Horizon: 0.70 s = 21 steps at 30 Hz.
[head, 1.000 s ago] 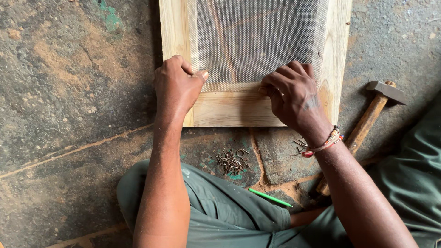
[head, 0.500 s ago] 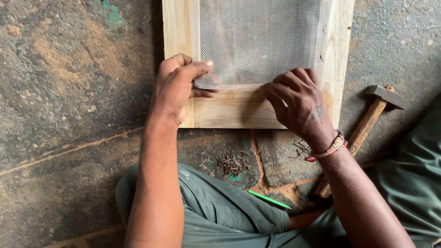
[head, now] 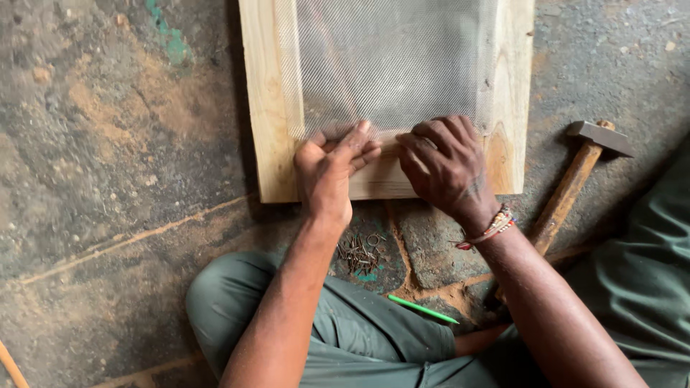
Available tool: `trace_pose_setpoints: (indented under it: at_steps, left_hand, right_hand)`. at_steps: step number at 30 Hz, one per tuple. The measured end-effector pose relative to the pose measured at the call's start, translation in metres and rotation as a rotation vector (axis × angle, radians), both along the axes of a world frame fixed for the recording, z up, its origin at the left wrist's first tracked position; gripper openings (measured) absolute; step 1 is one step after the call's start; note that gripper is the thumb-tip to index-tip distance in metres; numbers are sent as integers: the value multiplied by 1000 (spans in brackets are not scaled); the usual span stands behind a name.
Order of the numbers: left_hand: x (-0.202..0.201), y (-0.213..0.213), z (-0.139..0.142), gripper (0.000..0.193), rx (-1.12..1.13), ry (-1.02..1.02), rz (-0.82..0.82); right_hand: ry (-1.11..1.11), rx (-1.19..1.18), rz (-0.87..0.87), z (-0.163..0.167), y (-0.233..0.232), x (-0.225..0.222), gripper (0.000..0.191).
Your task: The person sits on a tiled floor and secures a metal mesh screen to a wooden frame using a hammer and nails. They repeatedly pick up nails, position them along the frame edges, and hammer them in to attach the mesh.
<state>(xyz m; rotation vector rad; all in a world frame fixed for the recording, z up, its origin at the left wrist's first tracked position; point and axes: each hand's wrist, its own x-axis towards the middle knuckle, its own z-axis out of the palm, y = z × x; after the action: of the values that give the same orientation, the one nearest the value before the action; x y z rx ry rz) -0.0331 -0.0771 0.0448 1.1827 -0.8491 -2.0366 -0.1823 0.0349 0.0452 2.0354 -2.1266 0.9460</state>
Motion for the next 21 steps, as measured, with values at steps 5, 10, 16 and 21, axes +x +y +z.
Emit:
trace_pose_setpoints:
  at_steps: [5,10,16,21]
  left_hand:
    - [-2,7,3,26,45,72,23]
    - [-11,22,-1,24,-196,6,-7]
    - [-13,24,-9,21,-179,-58,28]
    - [-13,25,-8,19,-199,-12,19]
  right_hand:
    - [10,-90,-18,2,-1,5,18]
    - [-11,-110,-7,4,1,5,20]
    - [-111,-23,-11,3,0,5,18]
    - [-232,21,-7,9,-1,1,15]
